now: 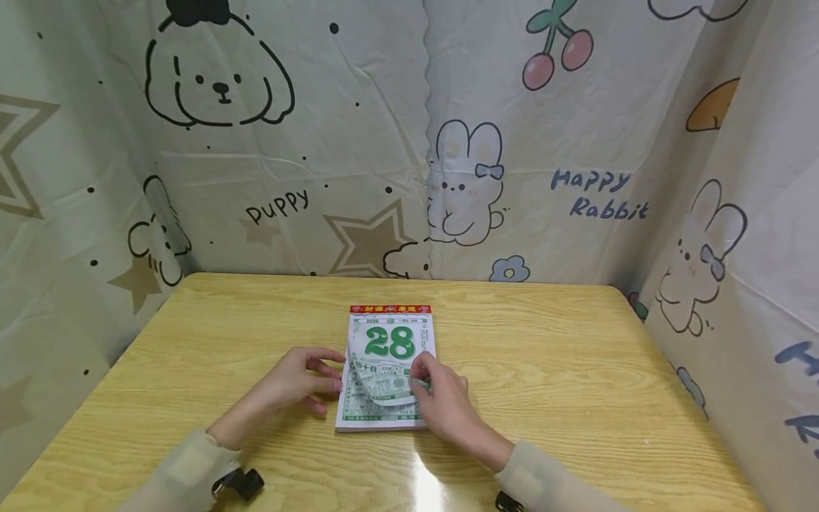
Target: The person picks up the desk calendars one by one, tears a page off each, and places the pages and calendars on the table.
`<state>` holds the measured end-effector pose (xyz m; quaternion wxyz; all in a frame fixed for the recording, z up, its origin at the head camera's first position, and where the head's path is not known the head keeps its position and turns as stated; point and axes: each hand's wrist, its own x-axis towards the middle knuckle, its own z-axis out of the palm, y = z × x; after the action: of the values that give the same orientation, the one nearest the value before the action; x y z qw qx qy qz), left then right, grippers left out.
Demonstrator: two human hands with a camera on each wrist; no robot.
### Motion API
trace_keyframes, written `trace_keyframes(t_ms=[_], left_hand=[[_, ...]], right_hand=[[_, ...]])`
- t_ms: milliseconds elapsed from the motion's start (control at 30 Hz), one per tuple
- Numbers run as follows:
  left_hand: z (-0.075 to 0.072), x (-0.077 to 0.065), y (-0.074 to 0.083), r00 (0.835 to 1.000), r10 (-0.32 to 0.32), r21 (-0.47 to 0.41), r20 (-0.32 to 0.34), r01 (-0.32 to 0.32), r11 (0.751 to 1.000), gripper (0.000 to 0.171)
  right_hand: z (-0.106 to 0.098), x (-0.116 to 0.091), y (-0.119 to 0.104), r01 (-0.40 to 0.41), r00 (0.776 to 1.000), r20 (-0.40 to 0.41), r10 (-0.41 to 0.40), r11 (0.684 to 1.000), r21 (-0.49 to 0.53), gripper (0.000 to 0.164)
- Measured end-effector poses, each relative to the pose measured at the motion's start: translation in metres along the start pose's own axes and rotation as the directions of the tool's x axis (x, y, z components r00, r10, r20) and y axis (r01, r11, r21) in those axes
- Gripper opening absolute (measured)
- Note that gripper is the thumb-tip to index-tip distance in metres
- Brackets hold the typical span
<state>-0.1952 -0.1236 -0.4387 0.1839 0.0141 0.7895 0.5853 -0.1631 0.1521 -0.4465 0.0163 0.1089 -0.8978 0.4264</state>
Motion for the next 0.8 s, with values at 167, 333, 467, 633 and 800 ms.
trace_keyframes(t_ms=[167,333,467,633,800], left_hand=[[0.001,0.003,0.000,1.000,0.004,0.020,0.010,-0.004,1.000,0.051],[0.000,0.007,0.000,1.000,-0.007,0.019,0.022,0.007,1.000,0.053],[0.001,0.010,0.000,1.000,-0.020,0.027,0.011,0.020,0.999,0.057],[0.002,0.010,-0.001,1.000,-0.022,0.030,-0.001,0.022,0.999,0.060],[0.003,0.009,0.000,1.000,-0.027,0.027,-0.007,0.027,0.999,0.061]], right_hand=[[-0.005,0.003,-0.002,-0.079,0.996,0.056,0.076,0.995,0.060,0.018],[-0.011,0.005,0.000,-0.121,0.991,0.075,0.114,0.987,0.101,0.010],[-0.013,0.006,0.001,-0.146,0.987,0.081,0.137,0.982,0.120,0.025],[-0.014,0.007,-0.001,-0.197,0.980,0.064,0.190,0.972,0.127,0.047],[-0.014,0.008,-0.001,-0.229,0.973,0.021,0.228,0.967,0.112,0.047]])
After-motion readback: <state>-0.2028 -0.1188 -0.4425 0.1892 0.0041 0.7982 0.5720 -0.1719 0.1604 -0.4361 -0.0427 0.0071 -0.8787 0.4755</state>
